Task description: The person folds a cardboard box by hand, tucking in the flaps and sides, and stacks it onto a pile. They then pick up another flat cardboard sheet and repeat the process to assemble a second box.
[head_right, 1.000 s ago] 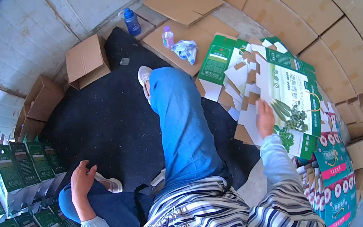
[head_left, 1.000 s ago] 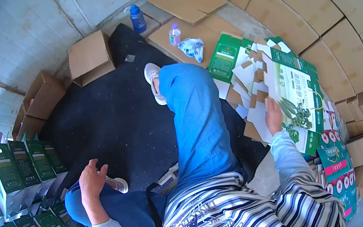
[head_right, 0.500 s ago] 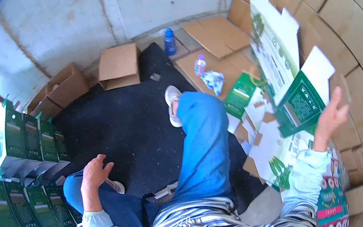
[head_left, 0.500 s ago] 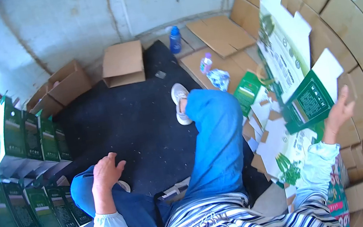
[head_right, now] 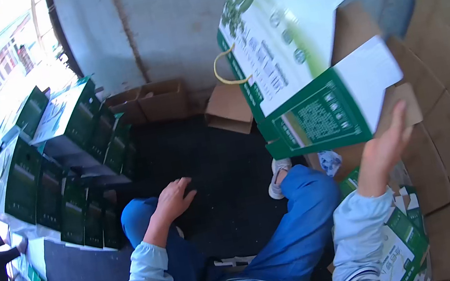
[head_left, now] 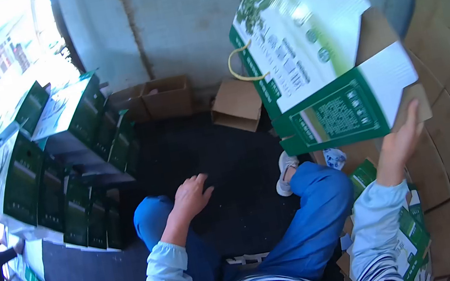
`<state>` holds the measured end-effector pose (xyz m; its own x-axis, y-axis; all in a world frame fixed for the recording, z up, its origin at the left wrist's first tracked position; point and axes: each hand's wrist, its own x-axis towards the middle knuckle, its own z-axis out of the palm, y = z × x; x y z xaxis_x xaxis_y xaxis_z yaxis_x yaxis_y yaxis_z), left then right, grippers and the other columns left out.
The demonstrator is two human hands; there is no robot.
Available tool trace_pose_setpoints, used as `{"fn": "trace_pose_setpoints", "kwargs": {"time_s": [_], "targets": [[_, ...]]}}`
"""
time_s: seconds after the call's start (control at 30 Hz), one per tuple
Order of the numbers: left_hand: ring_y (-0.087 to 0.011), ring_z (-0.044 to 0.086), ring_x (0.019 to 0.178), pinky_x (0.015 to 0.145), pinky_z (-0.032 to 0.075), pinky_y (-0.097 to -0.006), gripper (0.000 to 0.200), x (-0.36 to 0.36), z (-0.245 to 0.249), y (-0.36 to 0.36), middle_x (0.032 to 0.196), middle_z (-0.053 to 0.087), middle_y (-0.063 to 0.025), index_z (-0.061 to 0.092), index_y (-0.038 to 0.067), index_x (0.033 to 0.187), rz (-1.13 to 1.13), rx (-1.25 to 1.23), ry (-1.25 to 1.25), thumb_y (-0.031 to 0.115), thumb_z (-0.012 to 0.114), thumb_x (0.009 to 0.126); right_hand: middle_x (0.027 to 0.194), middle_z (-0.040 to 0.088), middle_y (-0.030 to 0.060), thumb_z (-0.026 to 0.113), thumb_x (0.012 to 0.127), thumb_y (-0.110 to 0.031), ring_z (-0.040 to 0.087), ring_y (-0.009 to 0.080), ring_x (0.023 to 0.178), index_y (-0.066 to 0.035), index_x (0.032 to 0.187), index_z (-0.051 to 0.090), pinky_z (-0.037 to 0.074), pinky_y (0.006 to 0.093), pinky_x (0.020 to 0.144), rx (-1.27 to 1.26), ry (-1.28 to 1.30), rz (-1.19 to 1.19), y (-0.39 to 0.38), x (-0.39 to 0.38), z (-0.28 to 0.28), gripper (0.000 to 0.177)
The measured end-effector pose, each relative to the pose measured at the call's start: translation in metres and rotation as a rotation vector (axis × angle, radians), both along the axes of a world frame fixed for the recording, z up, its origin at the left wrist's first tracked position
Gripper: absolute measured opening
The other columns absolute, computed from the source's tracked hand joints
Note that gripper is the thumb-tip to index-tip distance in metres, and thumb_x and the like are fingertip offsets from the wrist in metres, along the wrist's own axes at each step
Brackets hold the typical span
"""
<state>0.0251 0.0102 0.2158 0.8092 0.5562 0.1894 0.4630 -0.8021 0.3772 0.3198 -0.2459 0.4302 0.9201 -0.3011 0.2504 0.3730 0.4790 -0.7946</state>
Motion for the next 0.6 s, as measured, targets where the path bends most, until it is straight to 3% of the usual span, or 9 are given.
{"fn": "trace_pose_setpoints", "kwargs": {"time_s": [0.13,0.23,0.33,0.37,0.5,0.6], "targets": [[-0.0333,0.060,0.104,0.087,0.048,-0.0393,0.051,0.007,0.013,-0.001,0.110,0.061,-0.0186,0.052,0.002,0.122,0.050,-0.322,-0.239,0.032,0.067,0.084,0.129,0.048,0.0202,0.066,0.087,-0.039,0.051,0.0257,0.114,0.010,0.130,0.041,0.044,0.0373,0.094,-0.219,0.141,0.148,0.035,-0.053,-0.092,0.069],[-0.0313,0.058,0.110,0.091,0.047,-0.0364,0.072,0.015,0.002,0.004,0.120,0.057,-0.0230,0.044,-0.003,0.130,0.147,-0.593,-0.390,0.043,0.070,0.081,0.119,0.058,0.0175,0.060,0.092,-0.029,0.057,0.0223,0.106,0.009,0.120,0.052,0.046,0.0346,0.091,-0.313,0.132,0.349,0.052,-0.095,-0.175,0.048],[-0.0308,0.052,0.117,0.095,0.045,-0.0382,0.093,0.021,-0.004,-0.001,0.127,0.050,-0.0283,0.033,-0.009,0.136,0.200,-0.888,-0.504,0.052,0.071,0.077,0.117,0.059,0.0161,0.057,0.094,-0.028,0.058,0.0216,0.104,0.010,0.118,0.052,0.045,0.0337,0.091,-0.431,0.169,0.501,0.050,-0.139,-0.222,0.045],[-0.0363,0.046,0.125,0.100,0.041,-0.0405,0.099,0.021,0.001,0.000,0.143,0.029,-0.0312,0.016,-0.006,0.145,0.078,-0.932,-0.405,0.050,0.068,0.082,0.115,0.060,0.0156,0.055,0.096,-0.026,0.059,0.0209,0.102,0.010,0.118,0.053,0.047,0.0336,0.089,-0.454,0.152,0.508,0.047,-0.149,-0.234,0.042],[-0.0369,0.042,0.127,0.104,0.037,-0.0400,0.107,0.035,-0.030,-0.004,0.140,0.033,-0.0294,0.019,-0.010,0.142,0.180,-0.743,-0.352,0.058,0.069,0.075,0.118,0.060,0.0150,0.053,0.097,-0.025,0.058,0.0222,0.105,0.007,0.121,0.053,0.046,0.0342,0.091,-0.449,0.186,0.645,0.035,-0.182,-0.241,0.040],[-0.0392,0.041,0.127,0.106,0.033,-0.0398,0.089,0.041,-0.048,-0.004,0.136,0.037,-0.0303,0.020,-0.009,0.141,0.295,-0.635,-0.364,0.037,0.065,0.079,0.124,0.056,0.0149,0.045,0.098,-0.019,0.053,0.0242,0.114,0.004,0.125,0.052,0.040,0.0353,0.099,-0.617,-0.016,0.801,0.020,-0.198,-0.243,0.036]]}}
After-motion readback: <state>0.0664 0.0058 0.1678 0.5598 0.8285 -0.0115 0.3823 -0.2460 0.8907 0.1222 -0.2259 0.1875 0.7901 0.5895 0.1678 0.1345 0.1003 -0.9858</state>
